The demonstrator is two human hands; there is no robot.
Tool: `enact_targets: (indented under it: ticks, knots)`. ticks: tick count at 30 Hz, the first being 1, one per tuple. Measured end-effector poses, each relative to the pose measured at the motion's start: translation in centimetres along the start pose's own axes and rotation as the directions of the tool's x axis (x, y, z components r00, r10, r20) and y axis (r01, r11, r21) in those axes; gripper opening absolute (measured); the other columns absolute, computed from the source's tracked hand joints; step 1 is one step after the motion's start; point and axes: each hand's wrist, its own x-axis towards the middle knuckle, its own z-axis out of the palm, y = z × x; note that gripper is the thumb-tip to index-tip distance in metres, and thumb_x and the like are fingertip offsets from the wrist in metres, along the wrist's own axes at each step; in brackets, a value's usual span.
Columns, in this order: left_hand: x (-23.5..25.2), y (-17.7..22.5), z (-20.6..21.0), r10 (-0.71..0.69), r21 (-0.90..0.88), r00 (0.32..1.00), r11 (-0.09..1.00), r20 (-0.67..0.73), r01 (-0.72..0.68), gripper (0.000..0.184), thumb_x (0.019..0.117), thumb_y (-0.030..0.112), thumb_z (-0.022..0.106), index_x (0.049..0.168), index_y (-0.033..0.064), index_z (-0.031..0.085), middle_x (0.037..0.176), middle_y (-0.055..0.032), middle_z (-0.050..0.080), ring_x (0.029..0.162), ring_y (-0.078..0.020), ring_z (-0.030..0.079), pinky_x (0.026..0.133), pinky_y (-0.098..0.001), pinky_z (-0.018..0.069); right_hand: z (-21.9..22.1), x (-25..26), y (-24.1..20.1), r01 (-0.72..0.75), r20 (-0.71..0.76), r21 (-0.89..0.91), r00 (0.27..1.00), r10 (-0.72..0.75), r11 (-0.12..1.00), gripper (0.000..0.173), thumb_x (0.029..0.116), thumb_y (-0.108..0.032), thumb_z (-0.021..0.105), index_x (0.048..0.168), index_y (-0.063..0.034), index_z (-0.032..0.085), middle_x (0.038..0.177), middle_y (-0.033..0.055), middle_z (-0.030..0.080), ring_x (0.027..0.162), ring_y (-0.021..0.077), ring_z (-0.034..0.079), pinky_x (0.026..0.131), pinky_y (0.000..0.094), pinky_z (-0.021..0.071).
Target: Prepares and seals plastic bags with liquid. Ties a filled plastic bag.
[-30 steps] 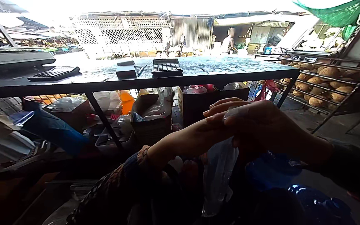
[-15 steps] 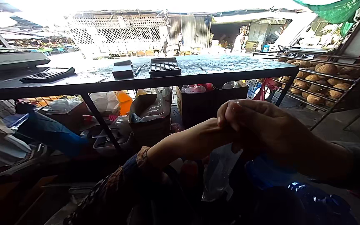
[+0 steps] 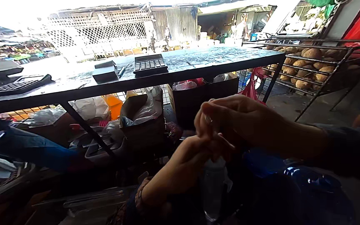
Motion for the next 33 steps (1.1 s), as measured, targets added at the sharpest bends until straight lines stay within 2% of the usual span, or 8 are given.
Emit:
enact_targets:
  ticks: [2,4,10,18,23,25,30,33]
  knots:
    - [-0.2,0.2,-0.7,0.021,-0.124,1.000,0.992,-0.005,-0.022,0.036,0.1125,0.033,0.035,0.092,0.0144,0.058,0.096,0.0058,0.064,0.109,-0.0057,0.062,0.107,-0.0322,0.0466,-1.4,-0.1,1.7,0.063,0.077,-0.011,0.995,-0.062,0.998,0.064,0.1061,-0.060,0.032,0.137,-0.0108,0.060,0.119,-0.0010,0.070,0.104,0.0050,0.066,0.087,0.0222,0.0549]
    - [-0.3,0.4,-0.7,0.012,-0.120,1.000,0.993,0.000,-0.011,0.034,0.1124,0.031,0.037,0.094,0.0140,0.059,0.093,0.0081,0.062,0.103,-0.0012,0.060,0.101,-0.0264,0.0475,-1.3,-0.8,3.8,0.033,0.127,0.084,0.991,-0.044,0.996,0.083,0.0983,-0.070,0.042,0.154,-0.0098,0.039,0.133,-0.0017,0.064,0.111,0.0026,0.061,0.091,0.0208,0.0505]
    - [0.3,-0.6,0.5,-0.066,-0.057,0.998,0.996,0.021,0.067,0.021,0.1107,0.019,0.042,0.100,0.0161,0.060,0.093,0.0163,0.060,0.094,0.0115,0.055,0.085,-0.0115,0.0468,0.1,-2.5,4.7,0.196,-0.025,-0.012,0.980,-0.196,0.981,0.031,0.1108,-0.020,0.042,0.099,-0.0092,0.068,0.099,-0.0069,0.066,0.083,-0.0040,0.063,0.074,0.0132,0.0543]
    - [-0.3,-0.2,0.1,-0.027,0.274,0.994,0.962,0.110,-0.005,0.033,0.1120,0.022,0.039,0.094,0.0041,0.061,0.109,-0.0039,0.062,0.129,-0.0054,0.049,0.124,-0.0349,0.0241,0.5,-4.4,2.5,0.048,-0.110,0.160,0.993,-0.030,0.986,0.035,0.1078,-0.018,0.040,0.083,-0.0145,0.065,0.085,-0.0095,0.061,0.088,-0.0022,0.059,0.088,0.0168,0.0487]
    - [1.3,-1.5,0.4,-0.135,0.059,0.984,0.990,0.113,0.129,0.030,0.1104,0.013,0.038,0.086,0.0092,0.055,0.080,0.0113,0.051,0.079,0.0100,0.049,0.074,-0.0102,0.0417,0.1,-1.4,2.0,-0.161,-0.097,0.152,0.979,0.177,0.975,0.040,0.1109,-0.021,0.032,0.080,-0.0133,0.057,0.075,-0.0042,0.056,0.061,0.0015,0.057,0.053,0.0156,0.0526]
    - [2.0,-1.9,-0.3,-0.157,-0.099,0.987,0.982,0.044,0.161,0.031,0.1103,0.017,0.037,0.089,0.0192,0.059,0.086,0.0183,0.059,0.089,0.0091,0.057,0.082,-0.0150,0.0487,-1.3,-0.2,2.2,-0.008,-0.144,-0.130,0.990,-0.011,0.992,0.036,0.1109,-0.022,0.040,0.087,-0.0093,0.065,0.084,-0.0038,0.063,0.068,-0.0015,0.062,0.058,0.0131,0.0541]
    - [2.3,-1.3,0.1,-0.209,-0.265,0.974,0.937,0.091,0.226,0.029,0.1094,0.018,0.041,0.091,0.0198,0.063,0.087,0.0169,0.063,0.088,0.0066,0.061,0.084,-0.0164,0.0511,-3.6,-1.2,1.8,0.372,0.231,-0.923,0.743,-0.628,0.101,0.049,0.1047,-0.051,0.045,0.138,-0.0182,0.057,0.135,0.0164,0.054,0.134,0.0291,0.046,0.114,0.0427,0.0342]
    - [2.3,-1.3,0.6,-0.237,-0.194,0.966,0.948,0.106,0.254,0.018,0.1030,0.005,0.049,0.098,0.0054,0.066,0.082,0.0097,0.064,0.077,0.0062,0.060,0.071,-0.0136,0.0511,-1.5,-2.3,3.6,0.443,0.497,-0.863,0.662,-0.561,-0.243,0.037,0.1088,-0.042,0.044,0.142,-0.0349,0.057,0.086,0.0056,0.057,0.082,0.0258,0.057,0.087,0.0395,0.0440]
